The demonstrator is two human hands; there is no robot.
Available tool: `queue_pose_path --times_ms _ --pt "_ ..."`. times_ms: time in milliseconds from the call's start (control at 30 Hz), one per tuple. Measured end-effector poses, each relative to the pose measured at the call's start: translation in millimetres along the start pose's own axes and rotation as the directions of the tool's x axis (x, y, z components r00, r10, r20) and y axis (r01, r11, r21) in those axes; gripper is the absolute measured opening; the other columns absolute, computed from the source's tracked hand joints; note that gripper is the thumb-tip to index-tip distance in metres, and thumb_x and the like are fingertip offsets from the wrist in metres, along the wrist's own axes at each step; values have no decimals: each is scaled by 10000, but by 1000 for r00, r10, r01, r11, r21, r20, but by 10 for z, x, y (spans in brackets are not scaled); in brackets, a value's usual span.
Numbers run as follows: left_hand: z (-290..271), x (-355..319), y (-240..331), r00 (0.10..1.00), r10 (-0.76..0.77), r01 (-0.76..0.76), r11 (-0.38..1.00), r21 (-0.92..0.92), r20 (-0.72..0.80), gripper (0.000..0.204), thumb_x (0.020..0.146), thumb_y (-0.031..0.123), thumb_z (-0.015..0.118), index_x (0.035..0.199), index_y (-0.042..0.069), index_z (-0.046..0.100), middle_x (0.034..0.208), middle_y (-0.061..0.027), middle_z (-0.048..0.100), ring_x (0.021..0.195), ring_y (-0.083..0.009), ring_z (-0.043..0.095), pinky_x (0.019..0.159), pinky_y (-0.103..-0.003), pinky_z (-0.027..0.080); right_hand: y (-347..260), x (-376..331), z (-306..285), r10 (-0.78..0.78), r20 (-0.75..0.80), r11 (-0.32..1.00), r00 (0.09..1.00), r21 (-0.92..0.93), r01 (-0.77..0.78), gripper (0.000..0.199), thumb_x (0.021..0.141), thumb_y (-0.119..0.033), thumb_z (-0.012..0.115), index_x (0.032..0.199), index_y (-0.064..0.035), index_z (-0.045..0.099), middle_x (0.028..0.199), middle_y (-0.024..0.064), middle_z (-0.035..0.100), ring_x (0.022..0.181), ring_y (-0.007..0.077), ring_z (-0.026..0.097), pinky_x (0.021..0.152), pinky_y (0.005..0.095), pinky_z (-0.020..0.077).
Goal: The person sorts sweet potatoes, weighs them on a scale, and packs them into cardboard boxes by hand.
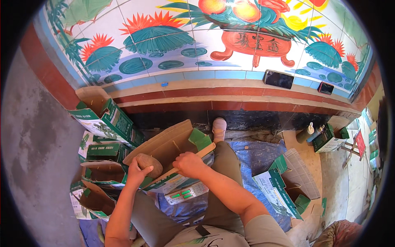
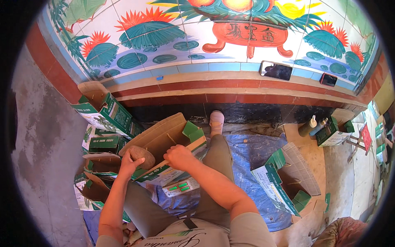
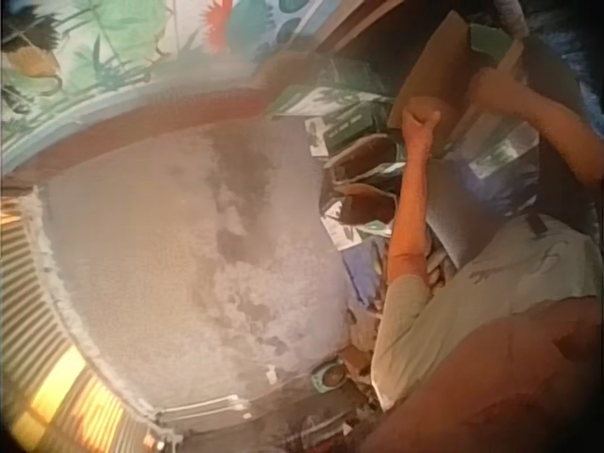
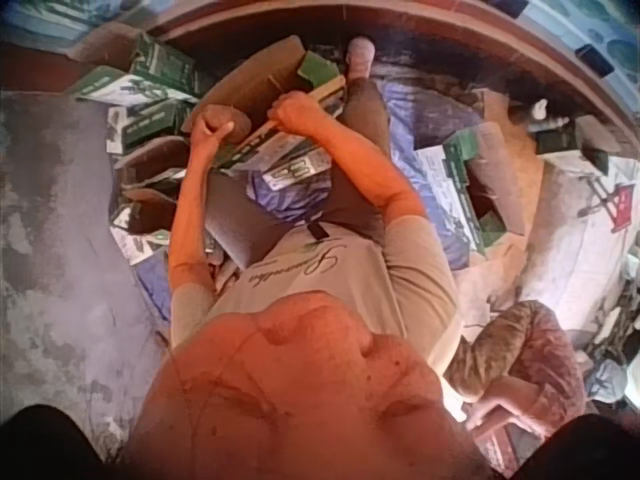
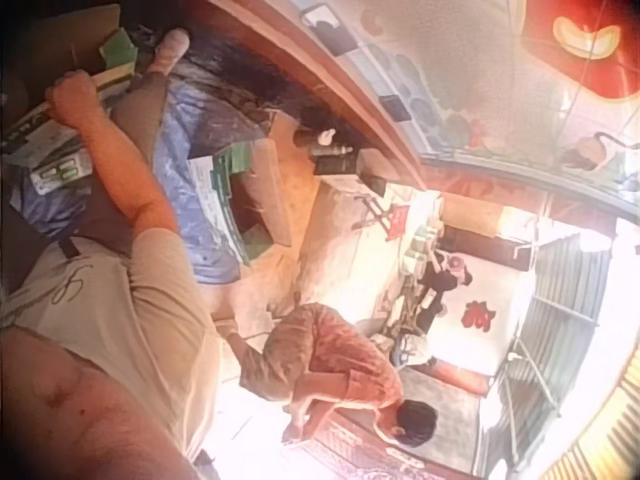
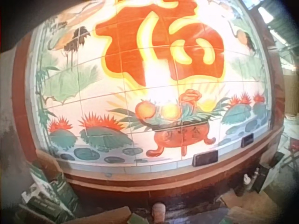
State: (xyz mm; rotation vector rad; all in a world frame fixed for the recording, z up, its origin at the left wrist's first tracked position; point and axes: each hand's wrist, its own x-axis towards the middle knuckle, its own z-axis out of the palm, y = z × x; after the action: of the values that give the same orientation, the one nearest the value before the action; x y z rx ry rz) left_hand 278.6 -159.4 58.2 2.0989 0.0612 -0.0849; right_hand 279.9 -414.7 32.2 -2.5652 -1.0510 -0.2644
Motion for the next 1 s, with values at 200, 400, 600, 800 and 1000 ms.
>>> queue_pose_path --times_ms 200,400,600,800,1000 --pt "109 140 46 999 -33 32 999 32 36 577 686 126 798 1154 1 486 1075 -136 599 999 -226 582 873 -342 462 17 -1 13 9 15 1000 1000 -10 -8 185 705 -286 709 775 -122 662 770 41 645 829 229 637 721 361 496" --pt "156 257 -226 997 5 -12 995 104 74 596 675 172 811 1150 4 494 1084 -150 600 1019 -250 584 885 -348 458 7 24 26 -20 -29 999 999 27 21 144 682 -225 692 736 -115 616 739 32 610 791 235 618 695 367 488" --pt "225 206 -183 996 -43 28 984 173 81 613 669 214 817 1146 -6 501 1098 -163 596 1044 -270 580 903 -355 451 18 11 18 -4 22 1000 1000 -22 4 148 700 -253 696 768 -127 655 764 40 639 816 228 636 715 353 492" --pt "217 205 -272 995 -46 35 992 122 93 625 661 215 821 1145 -17 501 1099 -169 589 1047 -272 570 914 -350 441 19 15 19 -12 9 1000 1000 -5 12 139 698 -238 694 757 -121 645 753 36 630 798 227 633 703 353 492" --pt "238 167 -161 995 -60 46 984 173 78 628 659 221 821 1143 -19 501 1111 -180 585 1055 -282 568 924 -353 434 12 16 -8 -20 14 1000 1000 -10 20 133 700 -235 690 752 -122 642 750 35 627 795 224 632 697 349 492"
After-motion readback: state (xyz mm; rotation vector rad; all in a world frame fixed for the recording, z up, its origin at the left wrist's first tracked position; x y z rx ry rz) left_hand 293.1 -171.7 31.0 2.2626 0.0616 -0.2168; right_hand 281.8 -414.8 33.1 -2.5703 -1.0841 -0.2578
